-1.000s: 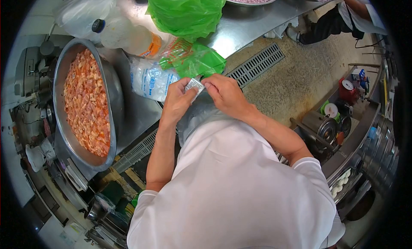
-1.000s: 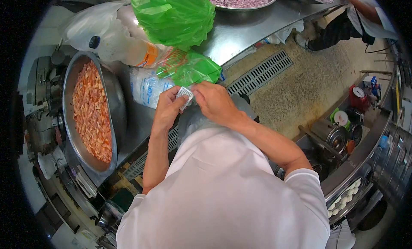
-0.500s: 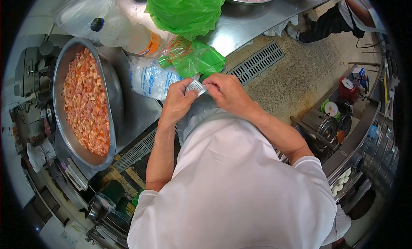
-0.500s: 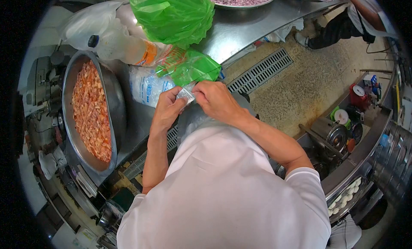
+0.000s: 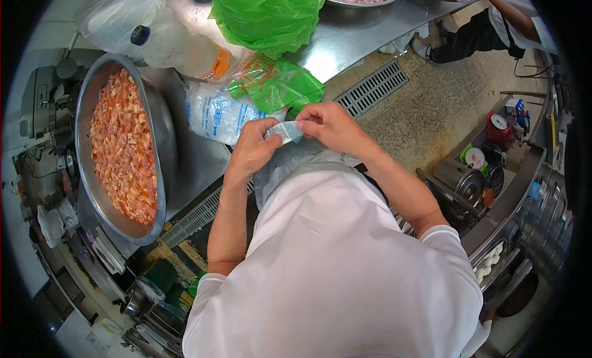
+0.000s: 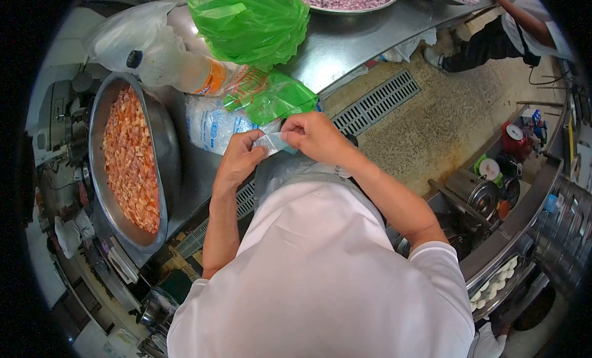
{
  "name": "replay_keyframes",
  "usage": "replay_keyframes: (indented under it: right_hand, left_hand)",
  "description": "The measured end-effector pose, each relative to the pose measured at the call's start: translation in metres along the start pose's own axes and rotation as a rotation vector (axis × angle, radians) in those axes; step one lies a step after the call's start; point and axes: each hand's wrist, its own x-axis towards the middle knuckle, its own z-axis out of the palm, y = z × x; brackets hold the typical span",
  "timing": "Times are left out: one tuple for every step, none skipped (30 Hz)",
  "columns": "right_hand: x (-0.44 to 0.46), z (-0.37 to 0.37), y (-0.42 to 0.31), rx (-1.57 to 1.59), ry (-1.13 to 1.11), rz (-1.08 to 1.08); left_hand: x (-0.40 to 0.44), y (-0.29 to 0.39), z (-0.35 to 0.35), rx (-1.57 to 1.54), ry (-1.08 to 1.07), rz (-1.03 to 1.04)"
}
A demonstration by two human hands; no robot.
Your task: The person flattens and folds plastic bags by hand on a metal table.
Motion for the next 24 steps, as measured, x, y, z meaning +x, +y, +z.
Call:
replay_keyframes:
  right_hand:
    - [0.002,-0.003,0.0,0.051,-0.027,0.039]
    - [0.003,-0.005,0.0,0.102,-0.053,0.078]
    - [0.005,-0.007,0.001,0.153,-0.08,0.116]
    - [0.006,-0.01,0.003,0.143,-0.061,0.126]
    - [0.007,-0.013,0.007,0.132,-0.043,0.137]
    - [0.008,-0.016,0.01,0.12,-0.025,0.147]
    - [0.01,-0.02,0.011,0.071,0.038,0.143]
    - [0.011,-0.023,0.012,0.023,0.099,0.139]
    - [0.014,-0.025,0.013,-0.024,0.16,0.135]
    - [0.018,-0.025,0.016,-0.161,0.207,0.024]
    - [0.022,-0.024,0.021,-0.296,0.254,-0.087]
    - [0.027,-0.022,0.026,-0.43,0.299,-0.2]
    - [0.034,-0.019,0.029,-0.503,0.329,-0.295]
    - [0.043,-0.013,0.03,-0.576,0.357,-0.39]
    - [0.051,-0.01,0.032,-0.651,0.388,-0.488]
    - [0.06,-0.006,0.035,-0.718,0.402,-0.53]
    - [0.068,-0.004,0.038,-0.784,0.417,-0.572]
    - [0.075,-0.003,0.042,-0.848,0.43,-0.612]
    - [0.079,-0.003,0.047,-0.903,0.402,-0.646]
    - [0.083,-0.004,0.052,-0.958,0.374,-0.681]
    - [0.085,-0.003,0.057,-1.013,0.345,-0.715]
    - [0.083,-0.002,0.063,-1.056,0.302,-0.729]
    - [0.08,-0.001,0.07,-1.1,0.26,-0.741]
    - [0.077,-0.002,0.071,-1.146,0.216,-0.754]
  left_hand:
    - [0.0,0.0,0.0,0.002,-0.002,-0.003]
    - [0.0,0.0,-0.001,0.004,-0.004,-0.007]
    - [0.0,0.0,-0.001,0.007,-0.006,-0.01]
    - [0.0,-0.002,-0.003,0.054,-0.007,-0.021]
    - [0.001,-0.004,-0.006,0.101,-0.009,-0.032]
    - [0.003,-0.007,-0.007,0.147,-0.01,-0.043]
    - [0.005,-0.011,-0.006,0.158,0.036,0.026]
    - [0.007,-0.017,-0.005,0.169,0.082,0.093]
    - [0.008,-0.015,-0.005,0.18,0.128,0.16]
    - [0.011,-0.012,-0.006,0.198,0.073,0.16]
    - [0.015,-0.008,-0.008,0.216,0.017,0.159]
    - [0.02,-0.003,-0.01,0.233,-0.04,0.16]
    - [0.029,-0.006,-0.01,0.237,-0.012,0.116]
    - [0.041,-0.013,-0.01,0.239,0.016,0.074]
    - [0.05,-0.018,-0.009,0.242,0.044,0.035]
    - [0.057,-0.023,-0.01,0.228,0.061,0.058]
    - [0.063,-0.028,-0.013,0.216,0.076,0.081]
    - [0.065,-0.027,-0.014,0.203,0.091,0.1]
    - [0.066,-0.026,-0.014,0.218,0.105,0.11]
    - [0.067,-0.026,-0.013,0.233,0.119,0.118]
    - [0.066,-0.026,-0.013,0.248,0.133,0.126]
    - [0.067,-0.028,-0.013,0.255,0.146,0.122]
    - [0.069,-0.031,-0.011,0.262,0.158,0.118]
    - [0.069,-0.029,-0.011,0.268,0.171,0.116]
